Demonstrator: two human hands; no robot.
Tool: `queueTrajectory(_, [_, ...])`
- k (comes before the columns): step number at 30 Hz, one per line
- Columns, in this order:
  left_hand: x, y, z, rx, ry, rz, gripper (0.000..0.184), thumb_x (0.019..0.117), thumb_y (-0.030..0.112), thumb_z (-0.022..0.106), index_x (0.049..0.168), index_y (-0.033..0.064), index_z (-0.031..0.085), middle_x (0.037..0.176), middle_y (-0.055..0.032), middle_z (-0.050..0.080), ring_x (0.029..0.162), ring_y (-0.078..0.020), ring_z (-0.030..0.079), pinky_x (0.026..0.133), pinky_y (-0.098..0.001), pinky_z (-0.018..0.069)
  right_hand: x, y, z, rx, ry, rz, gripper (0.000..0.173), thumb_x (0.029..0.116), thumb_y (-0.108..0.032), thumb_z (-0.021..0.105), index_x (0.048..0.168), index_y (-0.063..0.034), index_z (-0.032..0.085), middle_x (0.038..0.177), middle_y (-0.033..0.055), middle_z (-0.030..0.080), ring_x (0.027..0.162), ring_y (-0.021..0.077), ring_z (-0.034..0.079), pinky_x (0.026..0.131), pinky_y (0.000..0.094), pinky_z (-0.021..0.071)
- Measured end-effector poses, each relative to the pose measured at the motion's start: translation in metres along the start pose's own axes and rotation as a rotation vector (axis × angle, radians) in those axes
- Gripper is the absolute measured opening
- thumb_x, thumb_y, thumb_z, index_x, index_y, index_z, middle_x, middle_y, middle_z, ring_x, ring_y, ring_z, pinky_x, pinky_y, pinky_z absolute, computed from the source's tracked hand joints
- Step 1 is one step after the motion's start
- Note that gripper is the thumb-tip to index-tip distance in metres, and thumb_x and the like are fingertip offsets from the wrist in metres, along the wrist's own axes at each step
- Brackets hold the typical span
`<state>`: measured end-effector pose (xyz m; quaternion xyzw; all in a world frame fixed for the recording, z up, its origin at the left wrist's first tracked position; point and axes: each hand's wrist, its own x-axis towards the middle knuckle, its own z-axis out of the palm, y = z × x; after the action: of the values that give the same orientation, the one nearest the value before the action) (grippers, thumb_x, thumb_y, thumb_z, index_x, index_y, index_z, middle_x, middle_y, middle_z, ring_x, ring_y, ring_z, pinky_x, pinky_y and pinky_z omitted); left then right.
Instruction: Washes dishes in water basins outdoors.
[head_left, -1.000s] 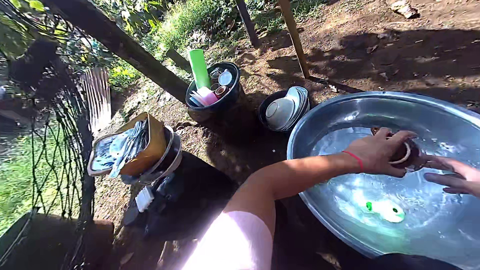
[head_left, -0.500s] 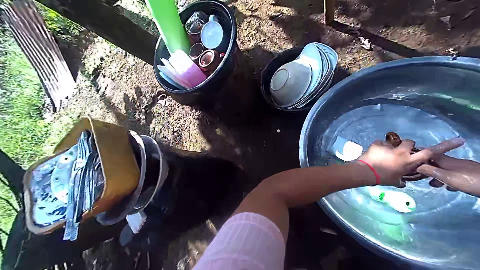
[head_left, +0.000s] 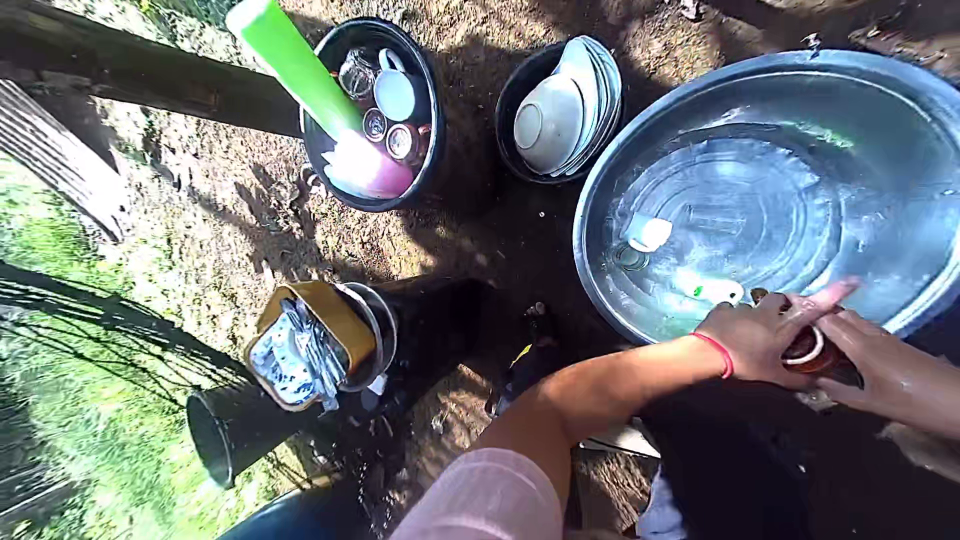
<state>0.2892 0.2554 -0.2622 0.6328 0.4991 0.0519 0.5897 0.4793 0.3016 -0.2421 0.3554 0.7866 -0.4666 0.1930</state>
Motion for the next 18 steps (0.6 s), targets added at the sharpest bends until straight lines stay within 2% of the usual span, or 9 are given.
queueTrajectory(2, [-0.008, 0.014, -0.018, -0.045, 0.019, -0.050, 0.112, 0.0808, 0.037, 0.086, 0.165, 0.0119, 0.016, 0.156, -0.0258, 0.042, 0.121, -0.0399, 0.062, 0.097, -0.0574, 0.0515, -0.012, -0.012, -0.013, -0.038, 0.078, -0.083, 0.109, 0.0622, -0.002, 0.091, 0.153, 0.0119, 0.033, 0.152, 0.0418, 0.035, 0.137, 0.0609, 0.041, 0.111, 0.0682, 0.0367])
queueTrajectory(4, [-0.020, 0.030, -0.040, -0.126, 0.050, -0.111, 0.119, 0.0798, 0.035, 0.087, 0.166, 0.0159, 0.008, 0.156, -0.0256, 0.041, 0.118, -0.0385, 0.064, 0.094, -0.0557, 0.0538, -0.011, -0.036, -0.025, -0.080, 0.184, -0.125, 0.107, 0.0607, -0.008, 0.093, 0.150, 0.0119, 0.037, 0.148, 0.0410, 0.040, 0.133, 0.0609, 0.045, 0.108, 0.0694, 0.0395])
queueTrajectory(7, [-0.043, 0.052, -0.075, -0.319, 0.170, -0.170, 0.126, 0.0760, 0.022, 0.091, 0.166, 0.0177, 0.004, 0.148, -0.0296, 0.046, 0.112, -0.0408, 0.065, 0.089, -0.0583, 0.0559, 0.005, -0.076, -0.049, -0.163, 0.350, -0.209, 0.084, 0.0691, -0.015, 0.086, 0.140, 0.0112, 0.049, 0.138, 0.0375, 0.052, 0.124, 0.0582, 0.054, 0.100, 0.0688, 0.0457])
queueTrajectory(9, [-0.052, 0.047, -0.098, -0.367, 0.244, -0.105, 0.123, 0.0755, 0.018, 0.091, 0.166, 0.0140, 0.008, 0.149, -0.0303, 0.045, 0.118, -0.0406, 0.064, 0.094, -0.0570, 0.0548, 0.024, -0.087, -0.064, -0.220, 0.415, -0.279, 0.081, 0.0745, -0.030, 0.078, 0.138, 0.0104, 0.050, 0.135, 0.0368, 0.055, 0.120, 0.0576, 0.057, 0.098, 0.0680, 0.0467])
queueTrajectory(11, [-0.070, 0.031, -0.126, -0.468, 0.316, 0.038, 0.114, 0.0774, 0.009, 0.088, 0.164, 0.0050, 0.015, 0.154, -0.0297, 0.042, 0.132, -0.0389, 0.055, 0.107, -0.0531, 0.0491, 0.044, -0.095, -0.076, -0.201, 0.438, -0.298, 0.085, 0.0772, -0.043, 0.072, 0.141, 0.0078, 0.048, 0.137, 0.0354, 0.054, 0.123, 0.0565, 0.055, 0.102, 0.0665, 0.0443])
queueTrajectory(12, [-0.084, 0.018, -0.142, -0.530, 0.371, 0.091, 0.107, 0.0798, 0.006, 0.085, 0.163, 0.0018, 0.017, 0.156, -0.0278, 0.041, 0.138, -0.0365, 0.051, 0.113, -0.0498, 0.0449, 0.054, -0.099, -0.083, -0.155, 0.426, -0.282, 0.088, 0.0772, -0.043, 0.074, 0.144, 0.0064, 0.047, 0.140, 0.0348, 0.053, 0.127, 0.0561, 0.052, 0.105, 0.0665, 0.0418])
queueTrajectory(13, [-0.102, 0.002, -0.157, -0.554, 0.478, 0.094, 0.097, 0.0835, 0.006, 0.082, 0.161, 0.0007, 0.024, 0.155, -0.0247, 0.044, 0.137, -0.0342, 0.052, 0.112, -0.0480, 0.0459, 0.063, -0.102, -0.090, -0.102, 0.405, -0.241, 0.091, 0.0761, -0.042, 0.076, 0.147, 0.0055, 0.045, 0.143, 0.0341, 0.051, 0.131, 0.0555, 0.049, 0.109, 0.0661, 0.0389])
queueTrajectory(15, [-0.149, -0.047, -0.196, -0.515, 0.827, -0.016, 0.074, 0.0921, 0.009, 0.073, 0.156, -0.0019, 0.037, 0.152, -0.0212, 0.050, 0.134, -0.0309, 0.055, 0.110, -0.0457, 0.0474, 0.085, -0.112, -0.100, -0.070, 0.438, -0.169, 0.095, 0.0749, -0.049, 0.074, 0.147, 0.0055, 0.045, 0.144, 0.0336, 0.050, 0.133, 0.0529, 0.048, 0.112, 0.0624, 0.0377])
queueTrajectory(18, [-0.231, -0.151, -0.250, -0.589, 1.418, -0.478, 0.067, 0.0975, 0.020, 0.068, 0.151, -0.0068, 0.039, 0.147, -0.0276, 0.052, 0.133, -0.0340, 0.054, 0.108, -0.0449, 0.0468, 0.113, -0.153, -0.105, -0.022, 0.480, -0.077, 0.096, 0.0735, -0.047, 0.076, 0.146, 0.0079, 0.045, 0.142, 0.0369, 0.049, 0.133, 0.0544, 0.046, 0.114, 0.0609, 0.0350])
